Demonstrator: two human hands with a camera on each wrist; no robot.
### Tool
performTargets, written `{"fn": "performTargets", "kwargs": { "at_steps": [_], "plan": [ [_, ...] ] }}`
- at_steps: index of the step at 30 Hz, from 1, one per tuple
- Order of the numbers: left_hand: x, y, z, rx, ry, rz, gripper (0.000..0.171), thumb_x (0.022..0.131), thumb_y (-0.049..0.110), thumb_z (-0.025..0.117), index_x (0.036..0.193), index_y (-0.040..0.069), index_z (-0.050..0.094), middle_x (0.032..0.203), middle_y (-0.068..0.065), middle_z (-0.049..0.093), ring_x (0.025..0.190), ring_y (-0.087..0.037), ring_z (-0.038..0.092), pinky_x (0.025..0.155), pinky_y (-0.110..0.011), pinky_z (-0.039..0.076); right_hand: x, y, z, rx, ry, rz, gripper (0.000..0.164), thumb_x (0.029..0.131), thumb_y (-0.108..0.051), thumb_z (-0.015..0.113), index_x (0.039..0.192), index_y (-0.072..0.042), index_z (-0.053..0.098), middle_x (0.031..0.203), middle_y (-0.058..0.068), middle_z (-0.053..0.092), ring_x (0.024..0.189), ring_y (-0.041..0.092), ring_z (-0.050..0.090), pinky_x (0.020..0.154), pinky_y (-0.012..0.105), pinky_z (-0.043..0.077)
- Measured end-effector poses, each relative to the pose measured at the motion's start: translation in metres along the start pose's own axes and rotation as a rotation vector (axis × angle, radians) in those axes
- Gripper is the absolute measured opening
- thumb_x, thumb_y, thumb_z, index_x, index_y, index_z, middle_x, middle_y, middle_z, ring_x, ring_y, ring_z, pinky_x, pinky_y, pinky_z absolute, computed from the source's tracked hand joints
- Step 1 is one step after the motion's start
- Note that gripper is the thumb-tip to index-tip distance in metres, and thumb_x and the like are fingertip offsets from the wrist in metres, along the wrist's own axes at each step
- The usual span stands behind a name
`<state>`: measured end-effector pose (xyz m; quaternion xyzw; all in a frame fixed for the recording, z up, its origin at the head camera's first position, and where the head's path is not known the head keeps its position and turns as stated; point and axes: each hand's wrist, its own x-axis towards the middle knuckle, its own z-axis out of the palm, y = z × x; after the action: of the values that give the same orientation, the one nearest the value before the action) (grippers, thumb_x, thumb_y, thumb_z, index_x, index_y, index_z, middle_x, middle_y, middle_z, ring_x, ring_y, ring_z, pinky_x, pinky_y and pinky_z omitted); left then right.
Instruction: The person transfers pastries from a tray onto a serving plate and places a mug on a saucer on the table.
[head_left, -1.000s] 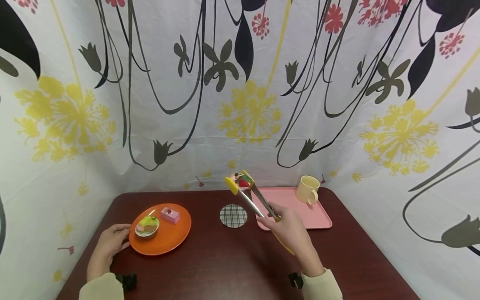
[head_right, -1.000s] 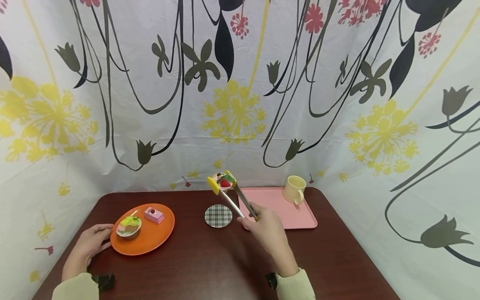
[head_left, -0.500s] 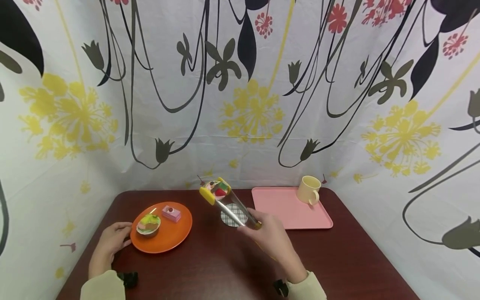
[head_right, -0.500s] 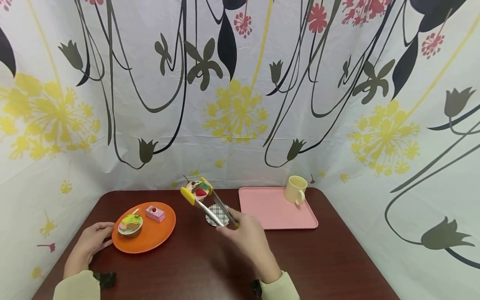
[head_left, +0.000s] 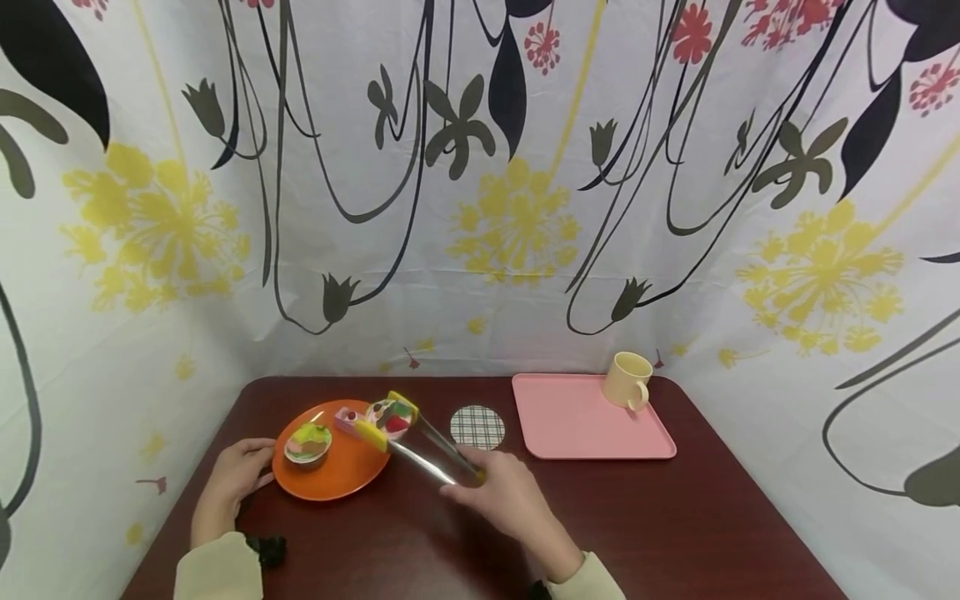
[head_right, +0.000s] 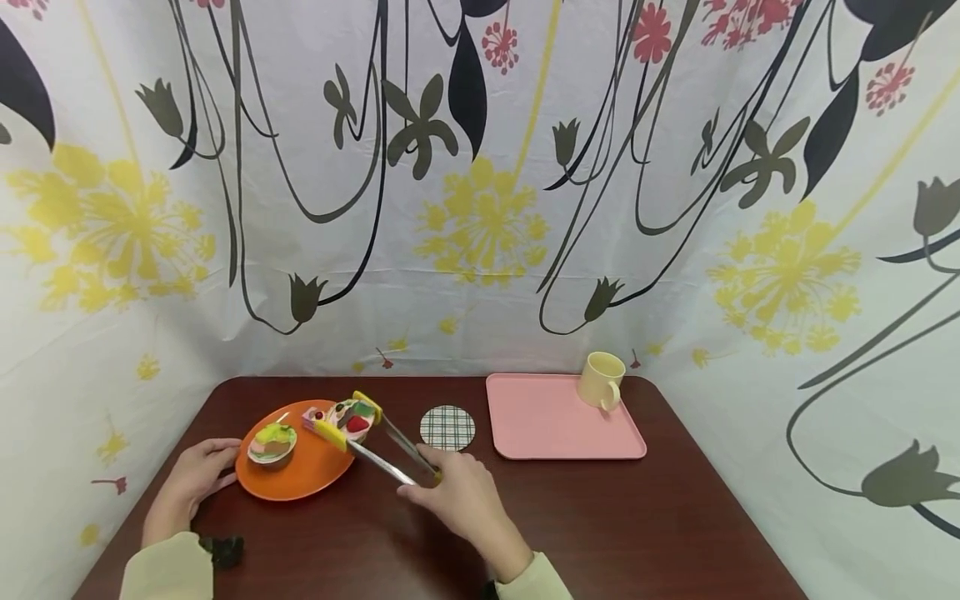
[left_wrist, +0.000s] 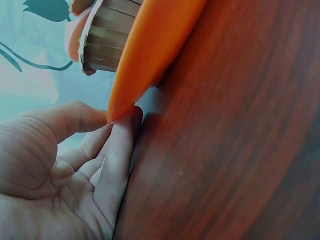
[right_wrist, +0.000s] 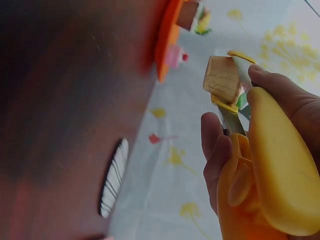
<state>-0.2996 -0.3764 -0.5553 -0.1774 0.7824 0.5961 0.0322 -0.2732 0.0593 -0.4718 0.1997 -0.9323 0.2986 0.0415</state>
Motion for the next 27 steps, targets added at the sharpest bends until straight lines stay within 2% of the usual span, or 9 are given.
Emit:
{"fn": "performTargets", "kwargs": {
  "at_steps": [6,12,21,27],
  "plan": [
    [-0.001,0.000,0.001,0.011,0.000,-0.006,0.063,0.115,0.033,0.046,0.160,-0.009,0.037,0.162,-0.036,0.039,0.143,-0.045,0.054,0.090,-0.030,0.067,0.004,-0.001,0.020,0.012,-0.054,-0.030,0.064,0.085,-0.053,0.089,0.141,-0.026,0.074,0.102,-0.003,0.081,0.072,0.006,0.056,0.065,0.028,0.049],
    [-0.002,0.002,0.001,0.015,-0.006,-0.010,0.063,0.115,0.034,0.047,0.160,-0.008,0.038,0.163,-0.035,0.038,0.142,-0.044,0.054,0.091,-0.030,0.066,0.009,-0.001,0.030,0.010,-0.070,-0.042,0.061,0.085,-0.052,0.090,0.138,-0.026,0.075,0.103,-0.004,0.081,0.075,0.006,0.057,0.066,0.029,0.050],
    [-0.002,0.004,0.000,0.008,-0.019,-0.005,0.064,0.115,0.035,0.047,0.160,-0.009,0.038,0.162,-0.035,0.040,0.146,-0.046,0.050,0.093,-0.031,0.066,0.019,-0.005,0.043,0.003,-0.120,-0.047,0.058,0.084,-0.052,0.090,0.136,-0.031,0.076,0.084,-0.008,0.072,0.071,0.007,0.053,0.062,0.028,0.045],
    [0.002,0.003,0.000,0.008,-0.011,-0.021,0.064,0.114,0.035,0.047,0.161,-0.008,0.038,0.163,-0.034,0.040,0.147,-0.045,0.049,0.094,-0.032,0.066,0.024,-0.005,0.048,-0.001,-0.153,-0.048,0.058,0.084,-0.053,0.090,0.136,-0.032,0.076,0.081,-0.010,0.070,0.069,0.008,0.053,0.061,0.029,0.045]
  ]
}}
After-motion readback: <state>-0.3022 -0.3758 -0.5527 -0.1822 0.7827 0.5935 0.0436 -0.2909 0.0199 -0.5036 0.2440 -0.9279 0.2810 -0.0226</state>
